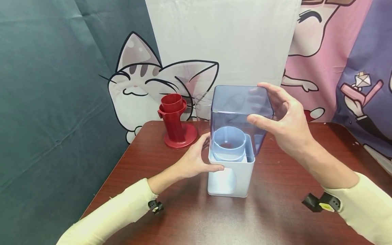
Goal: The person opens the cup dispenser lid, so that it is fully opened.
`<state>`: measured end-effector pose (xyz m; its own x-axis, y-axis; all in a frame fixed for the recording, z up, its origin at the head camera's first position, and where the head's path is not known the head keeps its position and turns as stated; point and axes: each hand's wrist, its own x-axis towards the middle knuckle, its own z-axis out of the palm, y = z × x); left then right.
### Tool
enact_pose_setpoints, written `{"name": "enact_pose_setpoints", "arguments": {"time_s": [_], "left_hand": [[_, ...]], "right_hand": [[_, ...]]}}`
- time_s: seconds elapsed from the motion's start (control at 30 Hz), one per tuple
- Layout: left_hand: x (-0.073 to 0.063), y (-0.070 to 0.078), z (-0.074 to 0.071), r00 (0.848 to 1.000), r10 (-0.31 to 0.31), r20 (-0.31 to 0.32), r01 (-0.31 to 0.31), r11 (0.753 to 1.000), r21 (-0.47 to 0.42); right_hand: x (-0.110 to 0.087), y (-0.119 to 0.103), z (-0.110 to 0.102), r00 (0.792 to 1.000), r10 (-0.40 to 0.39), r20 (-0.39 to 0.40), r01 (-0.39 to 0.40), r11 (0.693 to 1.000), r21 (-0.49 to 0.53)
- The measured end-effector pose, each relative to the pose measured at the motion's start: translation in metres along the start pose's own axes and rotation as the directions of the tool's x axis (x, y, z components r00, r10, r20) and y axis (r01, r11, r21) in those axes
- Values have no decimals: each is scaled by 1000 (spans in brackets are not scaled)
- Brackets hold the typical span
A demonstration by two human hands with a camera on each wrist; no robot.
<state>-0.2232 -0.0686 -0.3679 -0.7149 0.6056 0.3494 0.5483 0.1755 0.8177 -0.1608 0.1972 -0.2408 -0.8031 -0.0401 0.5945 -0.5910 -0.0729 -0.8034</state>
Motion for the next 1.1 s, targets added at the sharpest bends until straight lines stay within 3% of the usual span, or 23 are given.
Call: {"name": "enact_pose_setpoints", "arguments": {"time_s": [0.27,0.57,1.1], "left_hand": [[1,0,0,1000,16,-1,-16,1000,11],[0,3,1,1000,11,-3,-11,1000,-17],[-1,-3,2,999,27,-32,-27,1000,3]], "right_hand": [[5,-3,-2,996,-56,-63,64,990,129],[7,-4,-13,993,-53,-106,76,970,229],[5,0,-40,986,-56,-159,95,963,251]]}}
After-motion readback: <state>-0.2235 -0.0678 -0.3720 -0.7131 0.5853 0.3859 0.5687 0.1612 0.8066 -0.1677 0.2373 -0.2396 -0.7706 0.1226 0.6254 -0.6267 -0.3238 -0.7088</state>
